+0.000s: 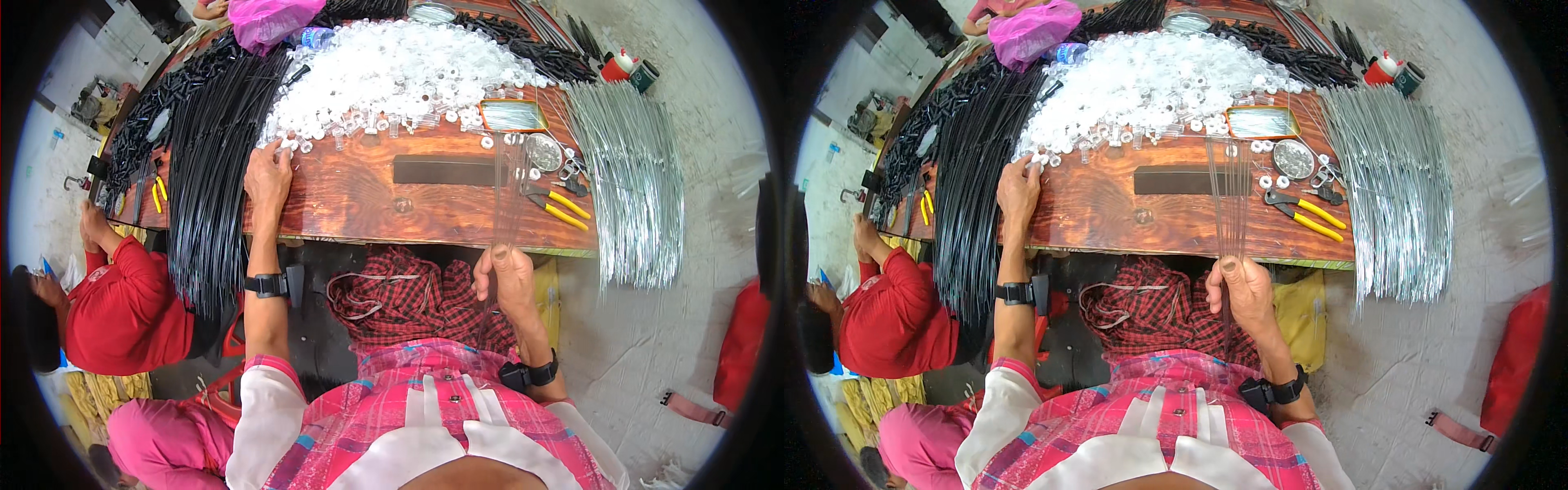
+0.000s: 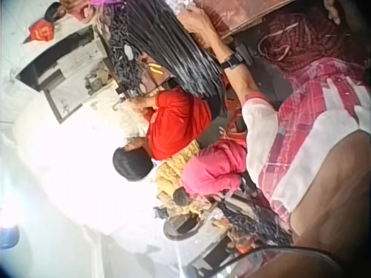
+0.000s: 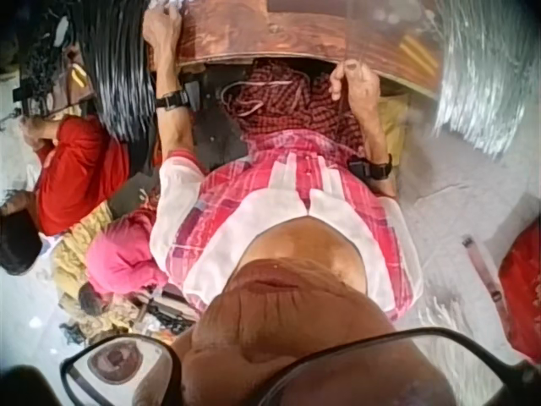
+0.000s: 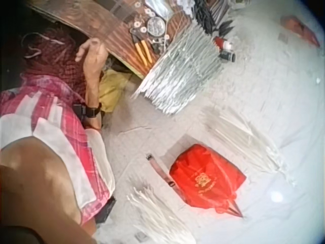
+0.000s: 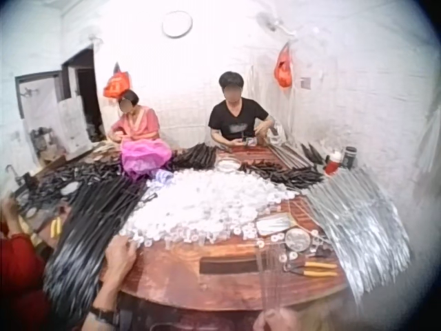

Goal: Placing plastic tips onto the ends of metal umbrella ribs.

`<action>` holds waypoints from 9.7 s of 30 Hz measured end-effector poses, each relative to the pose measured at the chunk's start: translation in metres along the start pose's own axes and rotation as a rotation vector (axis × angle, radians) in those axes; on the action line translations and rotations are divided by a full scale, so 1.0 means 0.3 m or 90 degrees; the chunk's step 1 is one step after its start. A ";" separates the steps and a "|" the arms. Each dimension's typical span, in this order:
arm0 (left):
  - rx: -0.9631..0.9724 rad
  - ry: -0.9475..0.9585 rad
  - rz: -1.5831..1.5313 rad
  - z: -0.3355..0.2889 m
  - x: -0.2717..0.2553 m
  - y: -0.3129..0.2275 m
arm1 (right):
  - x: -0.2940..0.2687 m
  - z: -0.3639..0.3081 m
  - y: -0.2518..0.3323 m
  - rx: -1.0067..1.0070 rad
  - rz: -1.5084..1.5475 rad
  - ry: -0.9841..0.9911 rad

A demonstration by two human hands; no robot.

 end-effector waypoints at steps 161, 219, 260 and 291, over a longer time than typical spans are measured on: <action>0.147 0.314 -0.980 0.019 -0.387 -0.713 | 0.224 0.066 0.014 -0.027 0.030 0.126; 0.006 0.334 -1.055 -0.147 -0.317 -0.594 | 0.215 0.145 0.172 -0.231 -0.141 0.003; -0.237 0.398 -1.094 -0.156 -0.283 -0.632 | 0.228 0.173 0.127 -0.115 0.032 0.127; -0.028 0.431 -0.897 -0.122 -0.389 -0.595 | 0.215 0.176 0.173 -0.083 -0.064 0.130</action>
Point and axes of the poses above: each hand's wrist, its own z-axis towards the middle knuckle, its own x-axis out of the palm, y = z × x, the point moved 2 cm from there along z, towards the middle knuckle, and after that the axes turned 2 degrees about -z, right-handed, at the moved point
